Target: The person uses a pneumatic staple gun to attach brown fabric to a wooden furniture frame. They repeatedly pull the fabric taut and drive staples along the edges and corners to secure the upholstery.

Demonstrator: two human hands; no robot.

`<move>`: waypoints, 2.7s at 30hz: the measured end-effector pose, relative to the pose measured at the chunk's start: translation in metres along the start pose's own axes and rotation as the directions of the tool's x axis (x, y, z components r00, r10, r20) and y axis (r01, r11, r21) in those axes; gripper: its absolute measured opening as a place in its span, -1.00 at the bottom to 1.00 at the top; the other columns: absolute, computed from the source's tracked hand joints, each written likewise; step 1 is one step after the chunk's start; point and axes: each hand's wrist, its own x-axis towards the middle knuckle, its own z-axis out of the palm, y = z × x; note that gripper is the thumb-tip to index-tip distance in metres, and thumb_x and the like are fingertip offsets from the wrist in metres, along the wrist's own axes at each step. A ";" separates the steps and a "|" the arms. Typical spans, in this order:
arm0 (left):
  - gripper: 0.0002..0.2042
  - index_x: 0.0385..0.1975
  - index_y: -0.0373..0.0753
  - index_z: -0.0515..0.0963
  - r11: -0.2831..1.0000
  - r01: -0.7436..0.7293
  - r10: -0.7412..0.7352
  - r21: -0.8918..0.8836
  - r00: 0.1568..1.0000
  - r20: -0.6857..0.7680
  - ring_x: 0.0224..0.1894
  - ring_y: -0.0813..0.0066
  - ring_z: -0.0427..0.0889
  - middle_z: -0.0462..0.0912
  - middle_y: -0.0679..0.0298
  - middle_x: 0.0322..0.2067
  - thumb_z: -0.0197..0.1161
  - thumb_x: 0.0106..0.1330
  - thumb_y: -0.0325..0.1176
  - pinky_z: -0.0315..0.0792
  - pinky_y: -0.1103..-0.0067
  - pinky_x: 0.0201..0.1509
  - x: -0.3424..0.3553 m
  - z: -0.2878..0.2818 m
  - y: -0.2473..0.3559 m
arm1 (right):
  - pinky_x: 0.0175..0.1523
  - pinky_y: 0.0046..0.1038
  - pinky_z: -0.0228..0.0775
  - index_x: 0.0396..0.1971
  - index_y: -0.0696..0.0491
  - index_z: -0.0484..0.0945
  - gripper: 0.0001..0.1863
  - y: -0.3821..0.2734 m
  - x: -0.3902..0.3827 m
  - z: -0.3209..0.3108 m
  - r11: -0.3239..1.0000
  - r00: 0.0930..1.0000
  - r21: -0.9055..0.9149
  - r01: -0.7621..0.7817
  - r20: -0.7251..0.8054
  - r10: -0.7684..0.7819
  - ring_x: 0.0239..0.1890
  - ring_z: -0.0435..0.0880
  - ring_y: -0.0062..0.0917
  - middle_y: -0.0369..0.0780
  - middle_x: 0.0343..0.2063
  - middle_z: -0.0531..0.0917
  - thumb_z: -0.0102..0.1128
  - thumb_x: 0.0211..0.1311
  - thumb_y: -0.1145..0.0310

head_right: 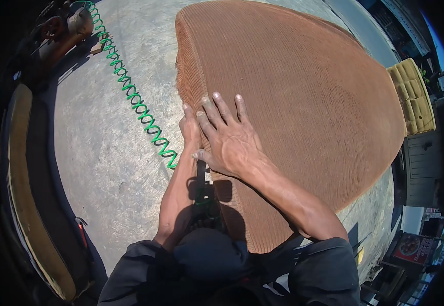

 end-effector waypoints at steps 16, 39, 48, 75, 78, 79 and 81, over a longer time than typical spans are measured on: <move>-0.40 -0.29 -0.40 0.60 1.000 0.021 -0.021 0.001 0.997 0.079 -0.36 0.40 0.56 0.64 0.17 -0.33 0.04 0.52 0.16 0.48 0.46 -0.23 0.009 -0.012 0.003 | 0.61 0.08 -0.47 0.37 0.18 0.35 -0.37 -0.049 0.002 0.030 0.987 0.993 -0.154 0.047 0.111 -0.030 0.58 -0.03 -0.25 -0.08 0.44 0.30 -0.06 0.42 0.12; -0.48 0.11 -0.31 0.47 0.890 -0.200 0.027 0.409 0.920 0.390 -0.26 0.37 0.62 0.63 0.13 -0.15 -0.05 0.50 0.06 0.46 0.40 -0.26 0.112 -0.050 0.076 | 0.44 0.00 0.18 0.12 0.07 0.60 -0.51 -0.103 -0.142 -0.003 0.609 0.502 0.567 -0.555 -0.356 0.789 0.23 0.60 -0.32 -0.13 0.05 0.69 0.37 0.19 0.24; -0.34 0.31 -0.25 0.38 0.976 -0.186 0.047 0.115 0.691 0.721 0.18 0.16 0.56 0.53 0.07 0.23 -0.28 0.55 0.20 0.44 0.31 0.24 0.326 0.106 0.229 | 0.34 0.35 0.03 0.14 -0.02 0.53 -0.37 -0.178 -0.169 0.060 0.239 0.114 0.218 -0.946 -0.467 0.877 0.41 0.26 -0.02 -0.08 0.28 0.45 0.01 0.38 -0.24; -0.55 0.02 -0.25 0.49 0.955 -0.291 0.213 0.050 0.796 0.567 0.05 0.27 0.55 0.55 0.18 -0.01 -0.08 0.48 0.02 0.44 0.27 0.14 -0.008 -0.012 0.069 | 0.38 -0.17 0.19 0.21 0.20 0.51 -0.44 -0.082 -0.530 0.118 -0.292 -0.733 0.682 -0.671 -0.548 0.404 0.26 0.45 -0.05 0.04 0.16 0.54 -0.22 0.53 0.07; -0.55 0.01 -0.25 0.48 0.964 -0.175 0.035 0.199 0.829 0.558 0.07 0.27 0.53 0.54 0.18 0.00 -0.08 0.49 0.03 0.41 0.26 0.16 -0.085 -0.060 0.041 | 0.36 -0.21 0.21 0.22 0.22 0.48 -0.42 -0.071 -0.568 0.131 -0.436 -0.973 0.871 -0.226 -0.178 0.148 0.28 0.44 -0.03 0.09 0.15 0.54 -0.24 0.54 0.05; -0.55 0.01 -0.24 0.47 0.957 -0.128 -0.046 0.260 0.818 0.573 0.07 0.26 0.53 0.53 0.18 0.00 -0.09 0.49 0.03 0.40 0.26 0.17 -0.111 -0.074 0.033 | 0.34 -0.22 0.23 0.18 0.22 0.49 -0.42 -0.082 -0.575 0.146 -0.365 -0.985 0.923 -0.122 -0.066 0.162 0.27 0.44 -0.03 0.12 0.12 0.56 -0.21 0.52 0.03; -0.55 0.01 -0.24 0.47 0.930 -0.099 -0.156 0.355 0.767 0.622 0.09 0.26 0.51 0.53 0.18 0.01 -0.09 0.49 0.04 0.39 0.26 0.19 -0.152 -0.086 0.033 | 0.16 -0.19 0.42 0.30 0.12 0.37 -0.34 -0.097 -0.562 0.187 -0.160 -0.923 0.951 0.265 0.298 0.244 0.18 0.54 -0.19 0.03 0.15 0.55 -0.16 0.48 -0.11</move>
